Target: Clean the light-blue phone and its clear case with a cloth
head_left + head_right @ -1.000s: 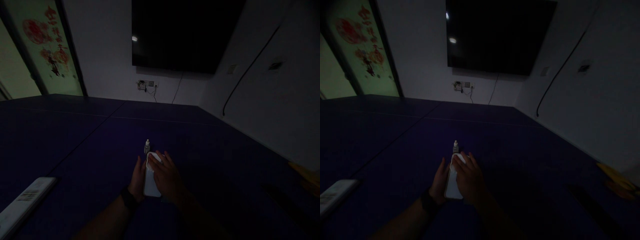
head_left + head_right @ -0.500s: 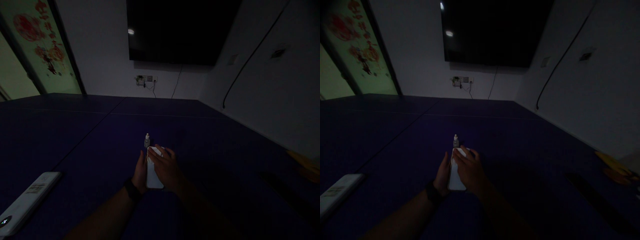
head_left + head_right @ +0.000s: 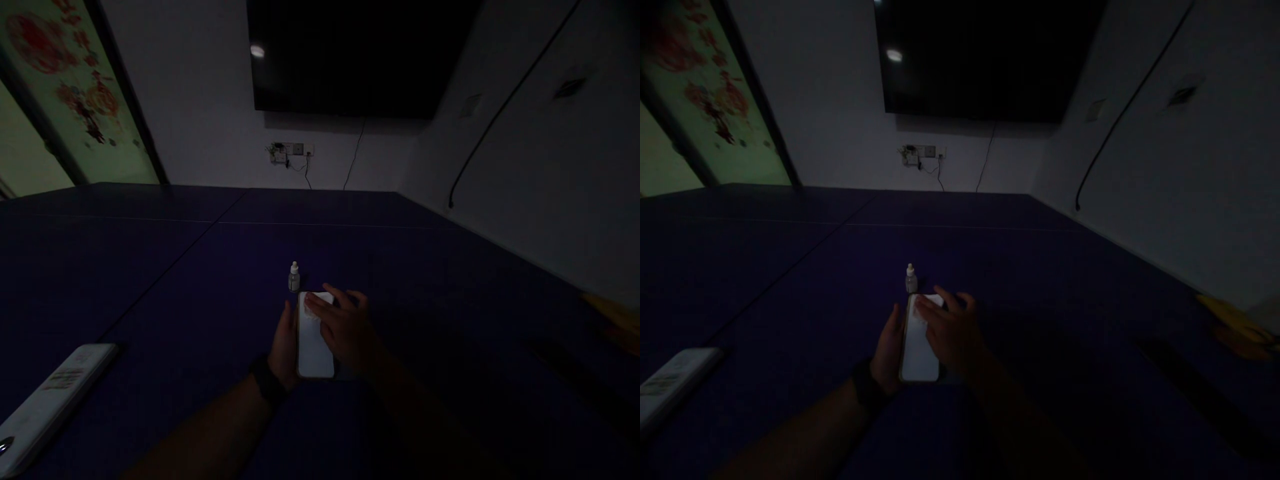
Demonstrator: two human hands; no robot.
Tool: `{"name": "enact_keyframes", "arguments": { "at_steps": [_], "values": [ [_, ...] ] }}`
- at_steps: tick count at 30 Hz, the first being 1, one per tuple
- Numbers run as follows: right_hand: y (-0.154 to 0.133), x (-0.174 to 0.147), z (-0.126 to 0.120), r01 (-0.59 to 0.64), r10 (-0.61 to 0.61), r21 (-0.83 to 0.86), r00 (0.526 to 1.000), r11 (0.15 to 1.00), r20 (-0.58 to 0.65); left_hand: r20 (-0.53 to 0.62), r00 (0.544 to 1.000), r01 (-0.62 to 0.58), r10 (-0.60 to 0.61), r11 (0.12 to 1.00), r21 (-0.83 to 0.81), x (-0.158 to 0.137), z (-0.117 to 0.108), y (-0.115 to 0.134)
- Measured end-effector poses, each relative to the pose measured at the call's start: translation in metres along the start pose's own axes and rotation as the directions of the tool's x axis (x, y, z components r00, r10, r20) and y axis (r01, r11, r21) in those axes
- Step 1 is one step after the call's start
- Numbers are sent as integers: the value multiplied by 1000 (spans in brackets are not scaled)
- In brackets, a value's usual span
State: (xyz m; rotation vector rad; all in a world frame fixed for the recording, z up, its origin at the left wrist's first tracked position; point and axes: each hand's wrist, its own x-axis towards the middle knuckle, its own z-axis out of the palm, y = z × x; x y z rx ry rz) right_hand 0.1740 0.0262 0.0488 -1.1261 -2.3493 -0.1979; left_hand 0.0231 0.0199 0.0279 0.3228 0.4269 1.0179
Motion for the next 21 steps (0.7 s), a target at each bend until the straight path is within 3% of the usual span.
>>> {"name": "enact_keyframes", "arguments": {
  "at_steps": [5, 10, 15, 21],
  "values": [
    [0, -1, -3, 72, -75, 52, 995, 996, 68, -27, 1000, 13, -14, 999, -40, -1, 2, 0],
    [-3, -1, -2, -30, 31, -26, 999, 999, 28, -19, 1000, 16, -17, 999, -29, -2, 3, 0],
    [-4, -1, -4, 38, -38, 6, 997, 999, 65, -41, 999, -7, 8, 1000, 4, -5, 7, -1],
    [-4, 0, -7, -57, 58, -45, 998, 997, 35, -34, 999, 21, -21, 1000, 16, -2, 5, -1]
  ]
}}
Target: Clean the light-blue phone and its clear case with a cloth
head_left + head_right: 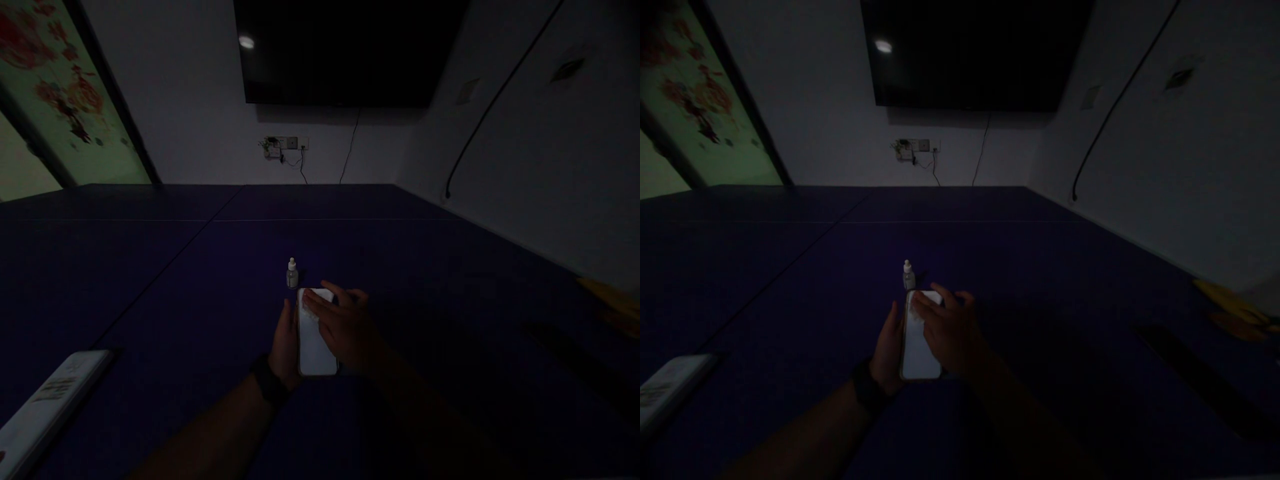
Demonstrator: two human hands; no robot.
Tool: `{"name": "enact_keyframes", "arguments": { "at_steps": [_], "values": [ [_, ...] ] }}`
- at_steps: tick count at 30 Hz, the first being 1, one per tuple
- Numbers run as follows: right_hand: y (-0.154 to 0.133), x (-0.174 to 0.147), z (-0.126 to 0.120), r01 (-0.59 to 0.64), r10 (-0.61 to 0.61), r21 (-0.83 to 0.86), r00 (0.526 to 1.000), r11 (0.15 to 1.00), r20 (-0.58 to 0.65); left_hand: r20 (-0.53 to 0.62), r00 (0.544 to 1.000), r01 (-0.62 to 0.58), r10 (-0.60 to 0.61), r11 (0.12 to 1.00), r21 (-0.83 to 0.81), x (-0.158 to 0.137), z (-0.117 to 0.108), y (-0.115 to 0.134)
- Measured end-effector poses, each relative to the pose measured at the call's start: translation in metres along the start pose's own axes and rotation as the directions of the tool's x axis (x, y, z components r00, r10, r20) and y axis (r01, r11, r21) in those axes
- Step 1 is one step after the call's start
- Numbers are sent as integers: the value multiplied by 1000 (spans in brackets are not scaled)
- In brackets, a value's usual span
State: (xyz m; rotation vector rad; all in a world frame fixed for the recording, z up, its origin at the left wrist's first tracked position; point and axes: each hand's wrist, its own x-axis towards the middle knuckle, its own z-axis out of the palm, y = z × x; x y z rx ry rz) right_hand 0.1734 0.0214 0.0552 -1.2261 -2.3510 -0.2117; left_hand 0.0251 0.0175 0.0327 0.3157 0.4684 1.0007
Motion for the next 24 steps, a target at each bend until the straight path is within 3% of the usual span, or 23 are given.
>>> {"name": "enact_keyframes", "arguments": {
  "at_steps": [4, 9, 13, 17, 22, 24],
  "values": [
    [0, 0, -2, 67, -70, 66, 997, 996, 42, 15, 1000, -11, 11, 1000, 0, 2, -3, -1],
    [1, 0, 0, -4, 7, 85, 1000, 996, -29, 10, 1000, -13, 13, 1000, 18, 1, -1, -1],
    [0, -1, 0, 47, -49, 116, 999, 992, 17, 9, 1000, -19, 18, 999, 32, 0, -1, -2],
    [3, -1, 0, -37, 38, 93, 999, 995, -17, 25, 1000, -6, 5, 999, 32, -1, -1, 0],
    [6, -2, -1, 67, -70, 92, 997, 994, 33, 28, 1000, 0, -1, 1000, 26, -1, -2, 0],
    [7, -2, -2, 38, -38, 76, 999, 996, 10, 45, 999, -20, 20, 1000, 18, 0, -2, 0]
  ]
}}
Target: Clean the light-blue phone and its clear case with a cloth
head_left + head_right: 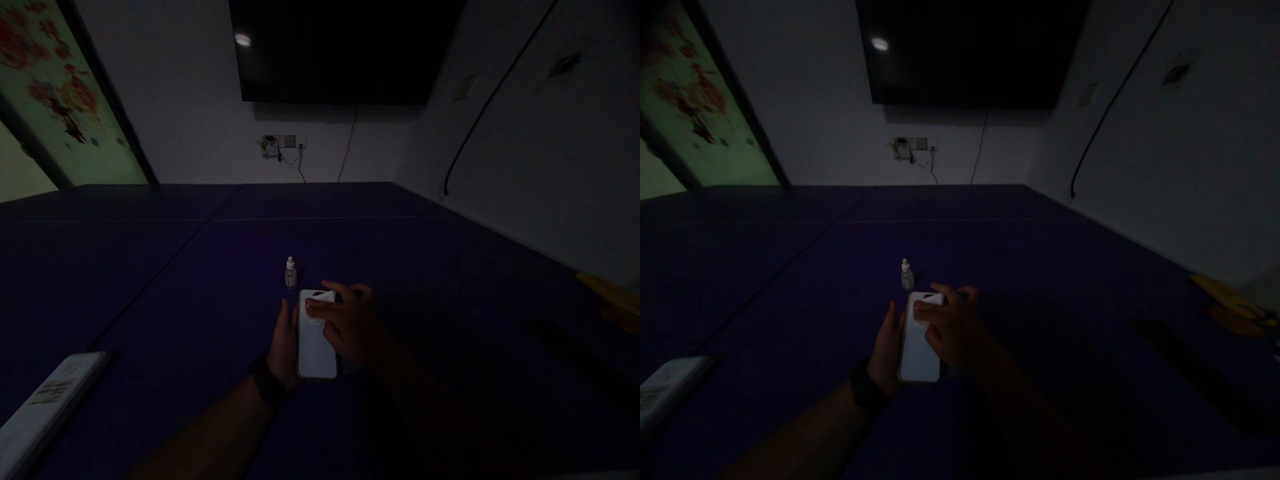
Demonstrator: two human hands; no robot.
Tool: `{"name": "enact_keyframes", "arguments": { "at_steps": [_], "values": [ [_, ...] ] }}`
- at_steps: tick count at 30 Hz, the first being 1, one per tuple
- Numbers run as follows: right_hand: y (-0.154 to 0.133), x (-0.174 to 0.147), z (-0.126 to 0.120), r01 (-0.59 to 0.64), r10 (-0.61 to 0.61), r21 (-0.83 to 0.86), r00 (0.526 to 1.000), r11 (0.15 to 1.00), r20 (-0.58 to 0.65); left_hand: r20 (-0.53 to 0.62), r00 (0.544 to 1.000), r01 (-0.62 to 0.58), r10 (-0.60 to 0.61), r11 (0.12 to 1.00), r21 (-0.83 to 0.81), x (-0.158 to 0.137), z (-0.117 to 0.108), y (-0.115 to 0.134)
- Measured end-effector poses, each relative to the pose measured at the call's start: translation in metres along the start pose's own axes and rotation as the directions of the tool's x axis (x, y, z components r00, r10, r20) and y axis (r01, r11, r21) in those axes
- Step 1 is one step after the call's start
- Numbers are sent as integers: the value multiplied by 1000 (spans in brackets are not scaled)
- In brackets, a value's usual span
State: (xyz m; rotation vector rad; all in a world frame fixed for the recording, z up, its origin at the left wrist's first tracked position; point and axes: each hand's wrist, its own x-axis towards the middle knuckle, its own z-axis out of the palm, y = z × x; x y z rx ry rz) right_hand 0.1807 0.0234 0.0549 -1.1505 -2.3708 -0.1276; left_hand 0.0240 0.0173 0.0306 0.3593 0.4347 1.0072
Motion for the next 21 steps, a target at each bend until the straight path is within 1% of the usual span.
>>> {"name": "enact_keyframes", "arguments": {
  "at_steps": [3, 4, 6, 8, 9, 13, 14, 18, 21],
  "values": [
    [-2, 1, 0, -60, 59, -4, 998, 998, -36, -11, 1000, -2, 2, 1000, 3, 1, 0, -1],
    [-3, 1, -1, -48, 49, 2, 999, 999, -24, -20, 1000, 4, -4, 1000, 5, 1, 0, -1],
    [-5, 2, -1, 9, -10, 20, 1000, 1000, 26, -36, 999, 15, -15, 1000, 4, 1, 0, -1],
    [-4, 2, -2, 50, -52, 33, 997, 998, 53, -35, 999, 0, 0, 1000, 0, 0, 1, -1],
    [-4, 1, -2, 46, -47, 31, 998, 998, 45, -27, 1000, -10, 10, 1000, 2, 0, 1, -1],
    [-3, 2, 1, -39, 38, -11, 998, 999, -44, -1, 1000, -17, 17, 1000, 24, 0, 1, -2],
    [-3, 2, 2, -36, 35, -17, 998, 999, -43, -5, 1000, -12, 12, 1000, 26, 0, 1, -2],
    [-2, 2, 3, 40, -39, -36, 999, 999, 16, -8, 1000, -26, 26, 1000, 16, 1, 0, -3],
    [0, 2, 2, -17, 14, -59, 999, 998, -45, 3, 999, -51, 51, 999, 12, 2, -1, -5]
  ]
}}
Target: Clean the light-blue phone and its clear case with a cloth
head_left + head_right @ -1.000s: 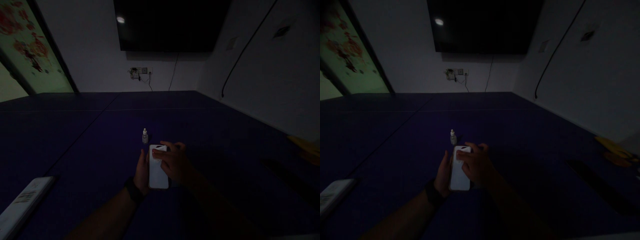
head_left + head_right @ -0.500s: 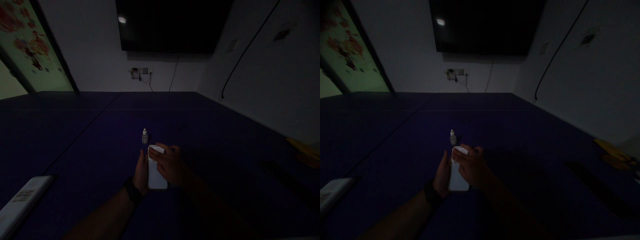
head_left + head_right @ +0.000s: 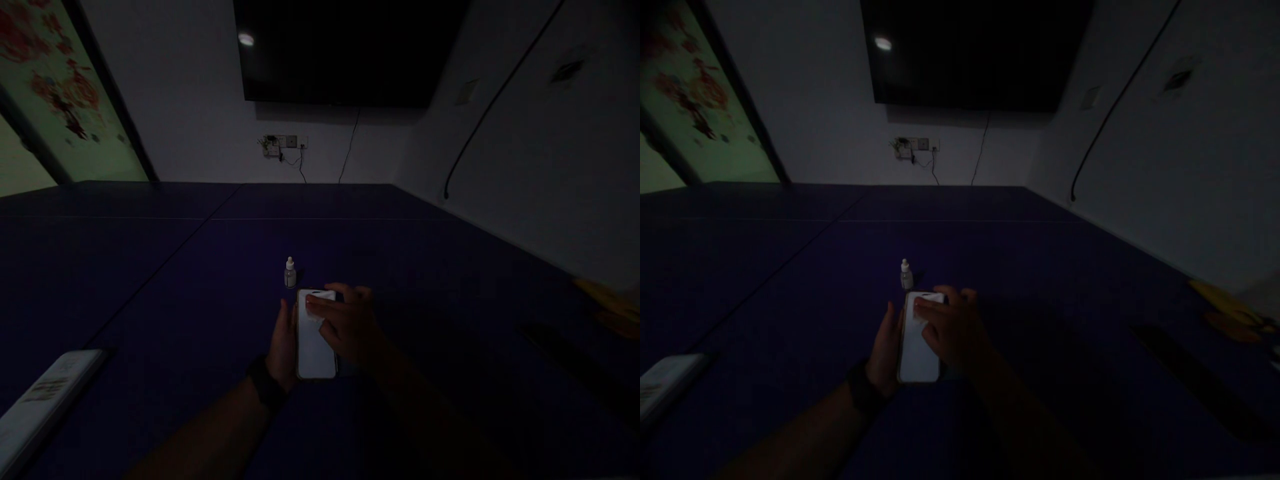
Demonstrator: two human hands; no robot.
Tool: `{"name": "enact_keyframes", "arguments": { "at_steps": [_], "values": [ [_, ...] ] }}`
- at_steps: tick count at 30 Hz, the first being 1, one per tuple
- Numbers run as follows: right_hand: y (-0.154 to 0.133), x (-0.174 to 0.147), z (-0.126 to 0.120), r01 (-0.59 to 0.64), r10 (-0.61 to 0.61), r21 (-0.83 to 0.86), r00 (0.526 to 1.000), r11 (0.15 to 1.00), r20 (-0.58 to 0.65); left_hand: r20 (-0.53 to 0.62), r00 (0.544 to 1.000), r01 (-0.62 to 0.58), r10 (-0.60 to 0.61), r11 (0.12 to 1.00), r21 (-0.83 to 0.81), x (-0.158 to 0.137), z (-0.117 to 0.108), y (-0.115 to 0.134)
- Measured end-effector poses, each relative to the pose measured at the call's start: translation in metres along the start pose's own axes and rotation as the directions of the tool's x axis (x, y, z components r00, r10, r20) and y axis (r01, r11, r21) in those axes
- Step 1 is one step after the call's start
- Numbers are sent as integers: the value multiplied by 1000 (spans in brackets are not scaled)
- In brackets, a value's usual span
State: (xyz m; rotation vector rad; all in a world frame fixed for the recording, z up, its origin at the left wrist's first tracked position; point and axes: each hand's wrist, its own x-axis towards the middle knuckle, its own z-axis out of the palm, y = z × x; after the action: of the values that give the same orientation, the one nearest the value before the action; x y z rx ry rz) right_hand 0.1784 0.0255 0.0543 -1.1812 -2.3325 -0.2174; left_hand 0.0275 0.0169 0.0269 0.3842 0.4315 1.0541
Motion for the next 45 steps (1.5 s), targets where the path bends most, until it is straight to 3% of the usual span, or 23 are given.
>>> {"name": "enact_keyframes", "arguments": {
  "at_steps": [2, 7, 12, 17, 22, 27, 32, 38, 45],
  "values": [
    [0, 0, -1, -21, 21, 9, 1000, 1000, -21, -3, 1000, 0, 0, 1000, 0, 0, -1, -1],
    [1, 0, -4, 100, -106, 67, 990, 993, 88, -30, 1000, -7, 7, 1000, -9, -1, -1, 0],
    [1, 0, -2, -10, 9, 20, 1000, 1000, 15, -20, 1000, -19, 19, 1000, 3, -3, 2, -1],
    [1, 0, -4, 71, -76, 53, 993, 996, 96, -13, 1000, -13, 13, 1000, 16, -4, 3, -1],
    [0, 0, -5, -18, 17, 24, 999, 1000, 37, -19, 998, -52, 52, 999, 14, -1, -2, -3],
    [1, -1, -4, 72, -80, 93, 993, 993, 83, -16, 999, -33, 33, 999, -3, 2, -6, -3],
    [3, -1, -4, -5, 4, 49, 1000, 999, 18, -28, 999, -23, 23, 1000, 14, 0, -5, -3],
    [-1, -1, -2, 74, -83, 112, 994, 991, 77, -22, 999, -33, 32, 999, -29, 0, -3, -4],
    [-2, -1, 0, 43, -43, 35, 999, 998, -2, -22, 1000, -15, 14, 1000, -22, -3, -1, -2]
  ]
}}
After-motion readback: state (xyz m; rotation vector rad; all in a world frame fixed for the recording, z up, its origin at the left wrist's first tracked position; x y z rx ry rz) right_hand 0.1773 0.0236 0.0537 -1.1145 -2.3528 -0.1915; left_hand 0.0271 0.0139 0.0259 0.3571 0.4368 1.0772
